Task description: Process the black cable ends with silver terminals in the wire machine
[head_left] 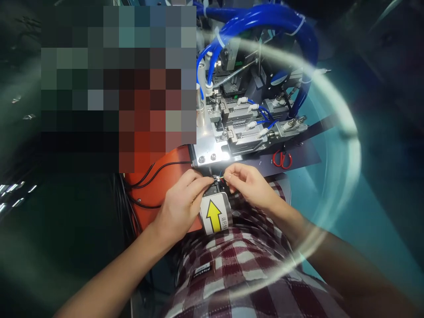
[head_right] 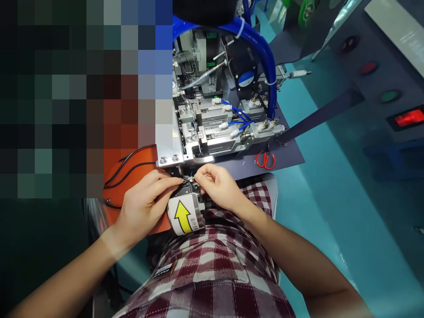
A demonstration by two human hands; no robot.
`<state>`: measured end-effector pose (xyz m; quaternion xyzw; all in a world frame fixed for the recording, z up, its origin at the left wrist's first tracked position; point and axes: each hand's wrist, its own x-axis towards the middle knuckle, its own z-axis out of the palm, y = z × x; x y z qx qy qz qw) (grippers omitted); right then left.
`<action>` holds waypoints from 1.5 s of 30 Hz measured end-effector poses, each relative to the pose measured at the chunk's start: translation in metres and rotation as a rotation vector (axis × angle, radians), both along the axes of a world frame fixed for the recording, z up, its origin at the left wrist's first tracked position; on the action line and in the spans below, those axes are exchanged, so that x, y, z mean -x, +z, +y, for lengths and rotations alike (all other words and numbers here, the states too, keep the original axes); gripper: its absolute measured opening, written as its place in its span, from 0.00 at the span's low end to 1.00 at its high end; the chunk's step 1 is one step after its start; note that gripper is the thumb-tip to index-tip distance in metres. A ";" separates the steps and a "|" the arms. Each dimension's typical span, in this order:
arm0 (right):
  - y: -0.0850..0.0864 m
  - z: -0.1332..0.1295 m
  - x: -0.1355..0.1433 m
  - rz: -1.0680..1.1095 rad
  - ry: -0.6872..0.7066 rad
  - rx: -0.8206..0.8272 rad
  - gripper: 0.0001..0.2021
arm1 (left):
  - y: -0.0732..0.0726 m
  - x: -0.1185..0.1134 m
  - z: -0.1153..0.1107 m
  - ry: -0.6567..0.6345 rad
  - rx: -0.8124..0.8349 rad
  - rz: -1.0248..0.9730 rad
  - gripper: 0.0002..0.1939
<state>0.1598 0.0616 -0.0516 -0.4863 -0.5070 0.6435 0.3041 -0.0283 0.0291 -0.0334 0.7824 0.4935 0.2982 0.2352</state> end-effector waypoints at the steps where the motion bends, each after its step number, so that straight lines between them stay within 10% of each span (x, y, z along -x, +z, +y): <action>1: -0.001 0.000 0.000 -0.002 0.004 0.001 0.10 | -0.002 0.001 0.000 -0.020 -0.014 0.018 0.12; 29: -0.013 -0.001 0.000 -0.041 0.018 0.013 0.06 | -0.011 0.003 -0.004 -0.067 -0.113 0.182 0.15; 40: -0.009 -0.007 0.002 -0.340 0.003 -0.279 0.07 | -0.011 0.003 -0.006 -0.060 -0.096 0.234 0.15; 45: -0.010 -0.003 0.001 -0.195 0.030 -0.077 0.08 | -0.011 0.002 -0.006 -0.052 -0.099 0.239 0.15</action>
